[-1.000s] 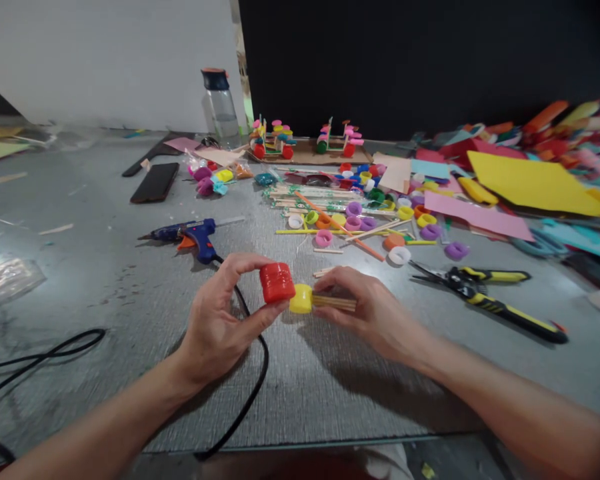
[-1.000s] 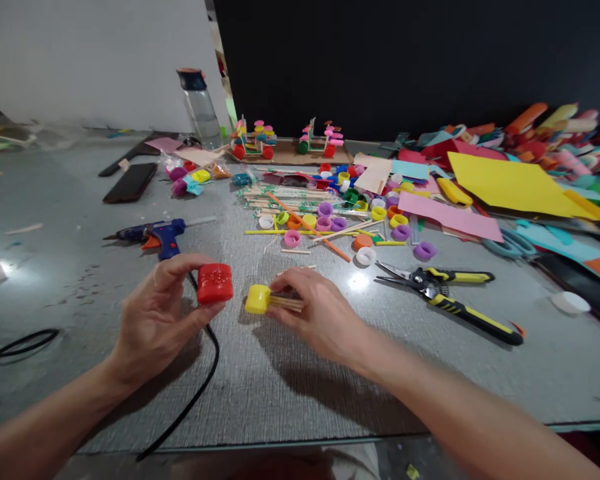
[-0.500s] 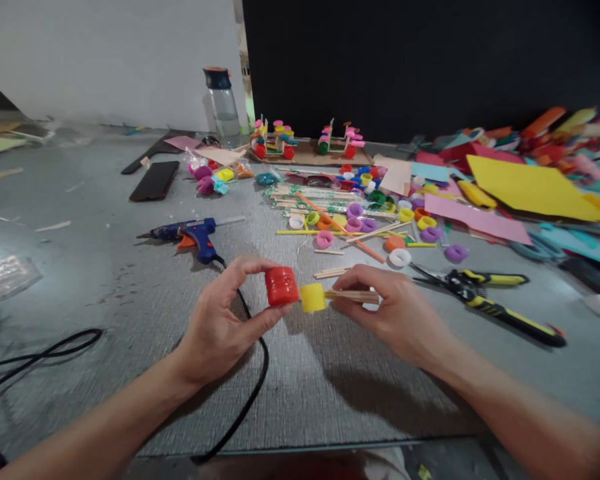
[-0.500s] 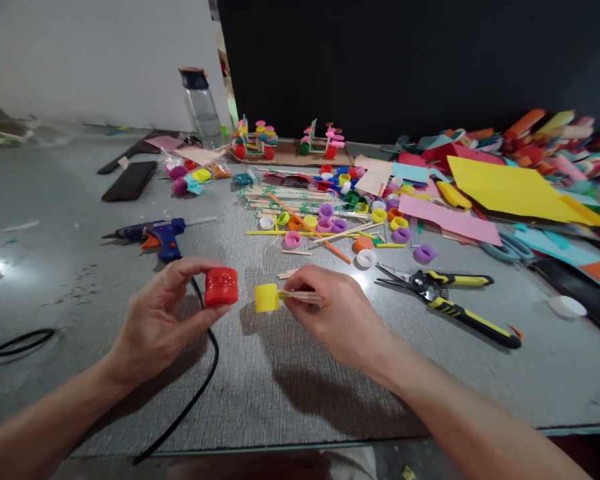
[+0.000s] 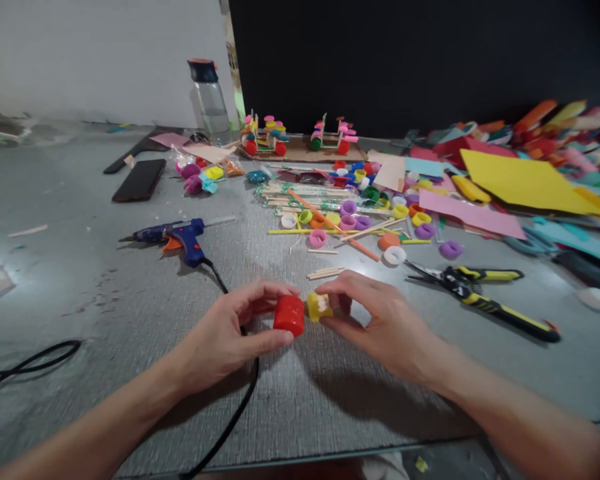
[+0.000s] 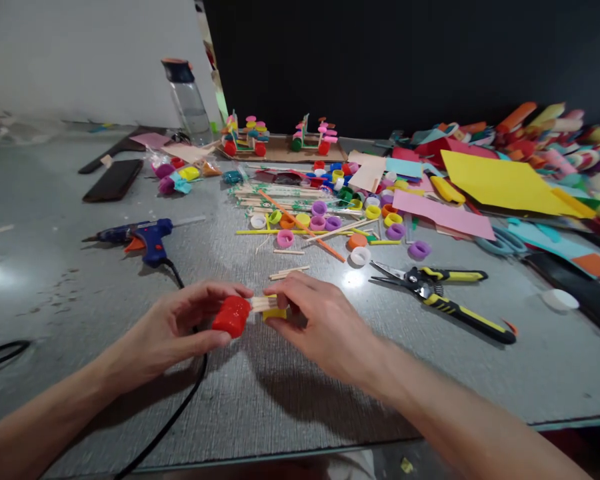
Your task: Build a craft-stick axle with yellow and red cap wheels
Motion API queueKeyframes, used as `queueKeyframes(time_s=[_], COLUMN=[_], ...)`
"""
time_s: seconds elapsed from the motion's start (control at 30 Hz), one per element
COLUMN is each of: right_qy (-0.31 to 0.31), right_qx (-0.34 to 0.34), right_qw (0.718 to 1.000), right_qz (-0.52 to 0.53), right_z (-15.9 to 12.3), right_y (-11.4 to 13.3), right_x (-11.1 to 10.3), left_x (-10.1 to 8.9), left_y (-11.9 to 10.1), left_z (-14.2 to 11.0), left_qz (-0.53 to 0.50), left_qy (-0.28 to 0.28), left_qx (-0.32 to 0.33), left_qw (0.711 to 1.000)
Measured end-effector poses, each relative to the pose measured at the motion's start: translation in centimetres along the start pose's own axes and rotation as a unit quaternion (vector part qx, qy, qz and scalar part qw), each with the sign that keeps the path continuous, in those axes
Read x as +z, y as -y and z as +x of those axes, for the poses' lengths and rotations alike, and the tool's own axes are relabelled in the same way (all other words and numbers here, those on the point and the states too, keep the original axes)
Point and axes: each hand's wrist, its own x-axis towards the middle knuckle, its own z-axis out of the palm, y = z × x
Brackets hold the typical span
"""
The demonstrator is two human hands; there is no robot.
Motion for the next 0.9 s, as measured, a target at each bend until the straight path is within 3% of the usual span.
queueKeyframes(time_s=[0.2, 0.47, 0.67, 0.9], right_qy=[0.010, 0.016, -0.037, -0.021], right_qx=[0.020, 0.049, -0.007, 0.001], right_qw=[1.000, 0.998, 0.999, 0.999], right_qz=[-0.007, 0.035, 0.002, -0.030], right_z=[0.1, 0.1, -0.6, -0.9], right_y=[-1.2, -1.1, -0.8, -0.8], right_x=[0.6, -0.1, -1.5, -1.9], left_x=[-0.2, -0.4, -0.7, -0.7], left_y=[-0.8, -1.1, -1.1, -0.5], left_z=[0.1, -0.1, -0.1, -0.1], left_qz=[-0.045, -0.039, -0.025, 0.004], left_qy=[0.006, -0.028, -0.074, -0.085], left_qx=[-0.102, -0.126, -0.135, -0.128], left_qw=[0.994, 0.991, 0.988, 0.988])
